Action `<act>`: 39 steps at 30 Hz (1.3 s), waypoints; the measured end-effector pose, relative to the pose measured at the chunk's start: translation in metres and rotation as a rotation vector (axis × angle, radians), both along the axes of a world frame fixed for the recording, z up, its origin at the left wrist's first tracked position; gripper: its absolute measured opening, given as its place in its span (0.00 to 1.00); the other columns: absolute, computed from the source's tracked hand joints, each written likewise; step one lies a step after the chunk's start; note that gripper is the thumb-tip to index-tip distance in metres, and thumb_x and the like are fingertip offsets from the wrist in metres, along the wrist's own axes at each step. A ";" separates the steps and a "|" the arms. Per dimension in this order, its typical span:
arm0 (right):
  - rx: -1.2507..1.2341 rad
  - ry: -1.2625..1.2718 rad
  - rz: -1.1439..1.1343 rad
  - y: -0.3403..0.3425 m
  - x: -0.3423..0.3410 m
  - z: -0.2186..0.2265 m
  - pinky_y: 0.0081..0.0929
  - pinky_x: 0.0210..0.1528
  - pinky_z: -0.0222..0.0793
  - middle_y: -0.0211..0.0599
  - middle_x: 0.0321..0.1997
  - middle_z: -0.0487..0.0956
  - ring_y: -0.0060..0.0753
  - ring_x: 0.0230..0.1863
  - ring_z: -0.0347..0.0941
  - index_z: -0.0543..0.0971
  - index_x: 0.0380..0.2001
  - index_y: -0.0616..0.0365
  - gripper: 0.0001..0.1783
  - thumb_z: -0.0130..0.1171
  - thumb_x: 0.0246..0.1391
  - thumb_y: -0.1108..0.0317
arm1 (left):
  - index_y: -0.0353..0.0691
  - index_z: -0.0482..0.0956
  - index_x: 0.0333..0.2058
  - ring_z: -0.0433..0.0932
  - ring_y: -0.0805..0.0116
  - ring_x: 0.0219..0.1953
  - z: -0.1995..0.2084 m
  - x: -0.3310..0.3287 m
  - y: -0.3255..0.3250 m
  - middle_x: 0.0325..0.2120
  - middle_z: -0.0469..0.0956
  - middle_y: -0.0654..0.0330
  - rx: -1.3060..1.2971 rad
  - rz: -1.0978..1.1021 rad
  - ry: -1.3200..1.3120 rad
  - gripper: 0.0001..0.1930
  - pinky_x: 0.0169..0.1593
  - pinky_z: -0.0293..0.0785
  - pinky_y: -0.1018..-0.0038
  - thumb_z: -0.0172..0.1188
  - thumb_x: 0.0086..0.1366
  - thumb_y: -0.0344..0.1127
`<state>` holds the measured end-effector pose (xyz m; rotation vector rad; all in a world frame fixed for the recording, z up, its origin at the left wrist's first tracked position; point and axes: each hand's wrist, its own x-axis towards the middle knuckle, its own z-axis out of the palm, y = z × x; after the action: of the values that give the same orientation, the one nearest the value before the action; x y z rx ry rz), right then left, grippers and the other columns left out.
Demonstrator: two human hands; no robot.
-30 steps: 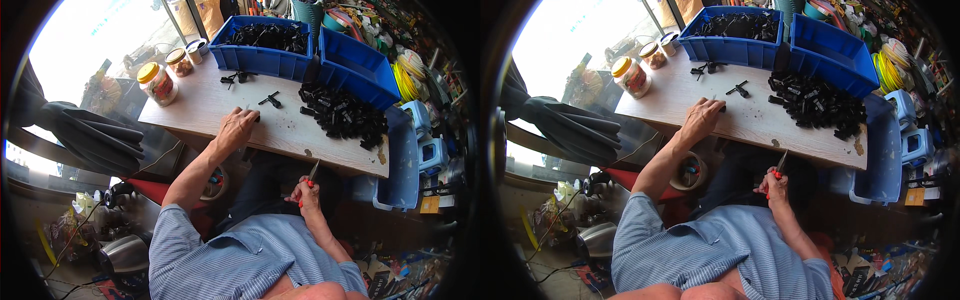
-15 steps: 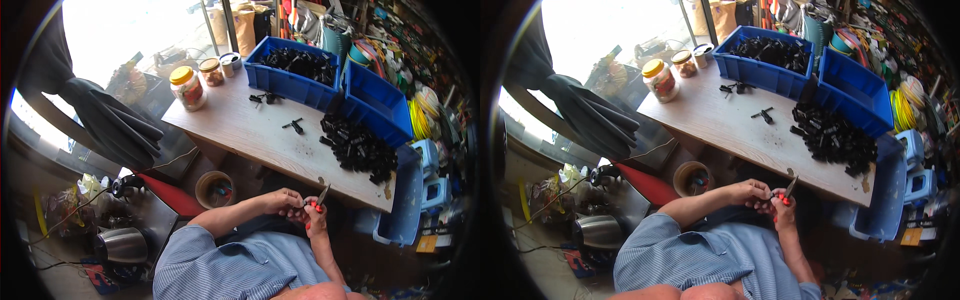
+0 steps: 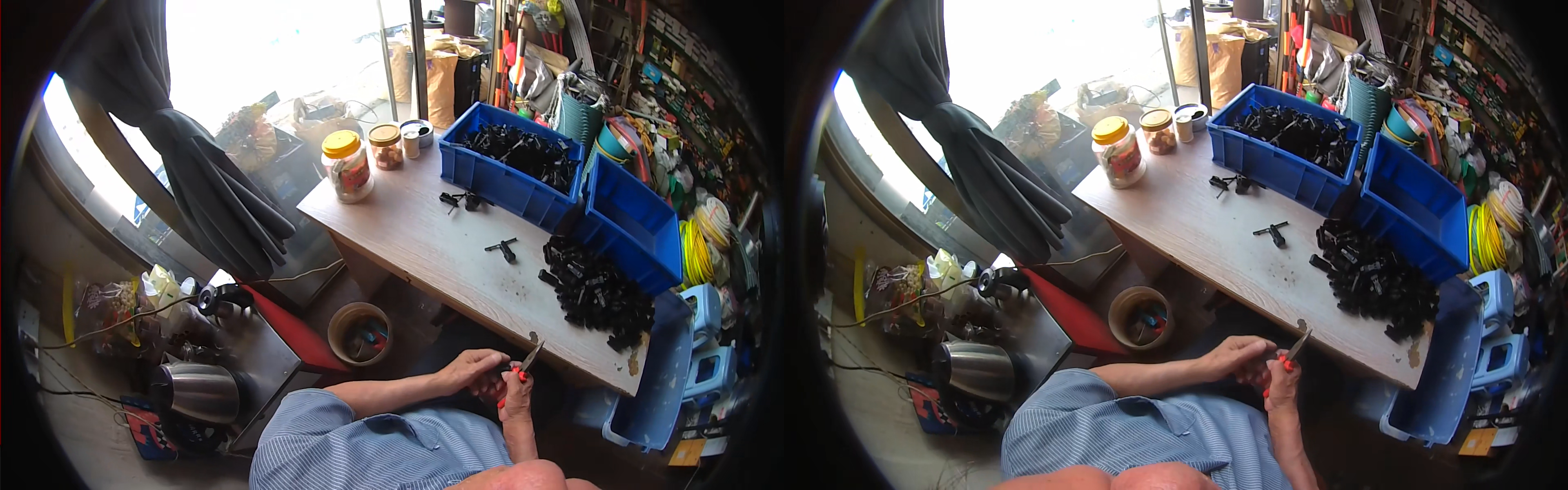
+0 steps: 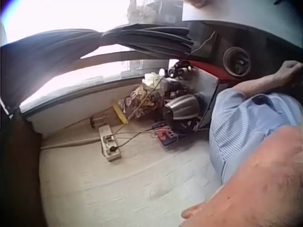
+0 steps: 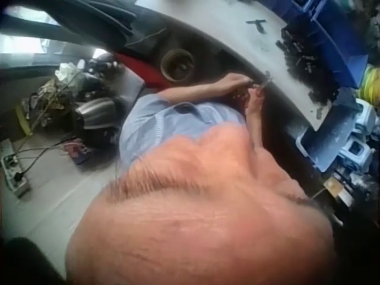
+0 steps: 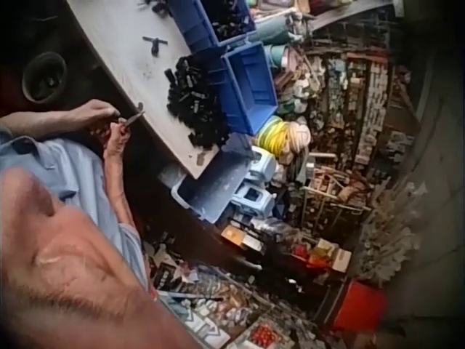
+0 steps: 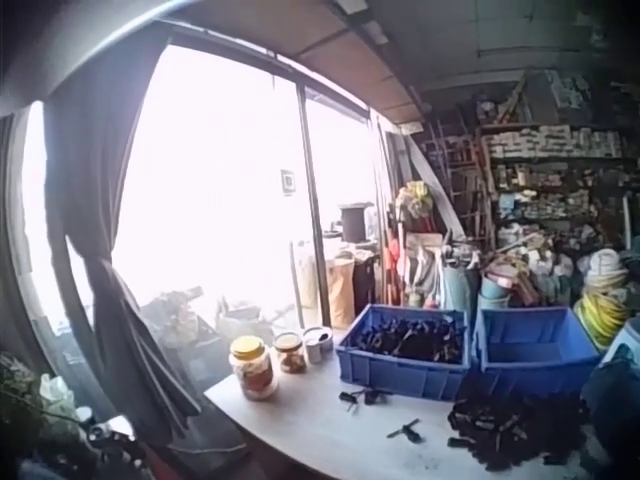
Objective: Assembling small black plastic components by hand and using clippers at a workbench.
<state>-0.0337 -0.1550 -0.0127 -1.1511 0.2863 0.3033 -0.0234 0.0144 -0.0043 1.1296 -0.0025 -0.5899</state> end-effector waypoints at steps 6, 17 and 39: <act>-0.006 -0.013 0.010 0.003 0.000 -0.001 0.19 0.23 0.67 0.25 0.24 0.71 0.20 0.21 0.68 0.72 0.30 0.52 0.03 0.54 0.51 0.70 | 0.37 0.80 0.50 0.75 0.79 0.21 -0.012 -0.002 -0.012 0.23 0.80 0.64 0.006 0.089 -0.089 0.16 0.23 0.69 0.83 0.57 0.71 0.42; -0.170 0.023 -0.121 0.007 0.005 -0.013 0.18 0.18 0.61 0.23 0.19 0.67 0.18 0.18 0.64 0.71 0.25 0.50 0.04 0.55 0.50 0.70 | 0.37 0.73 0.33 0.75 0.68 0.13 -0.007 0.015 -0.039 0.16 0.77 0.56 -0.004 0.248 0.304 0.11 0.14 0.66 0.75 0.61 0.62 0.39; -0.059 0.011 -0.048 0.007 0.001 0.010 0.20 0.21 0.64 0.26 0.22 0.69 0.19 0.20 0.65 0.72 0.36 0.54 0.08 0.59 0.54 0.68 | 0.32 0.75 0.51 0.74 0.77 0.27 -0.002 -0.005 0.010 0.31 0.80 0.62 0.103 0.015 -0.132 0.18 0.30 0.72 0.79 0.54 0.71 0.40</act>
<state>-0.0329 -0.1482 -0.0028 -1.1993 0.3334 0.2603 -0.0288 0.0245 -0.0067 1.2665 -0.0776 -0.5054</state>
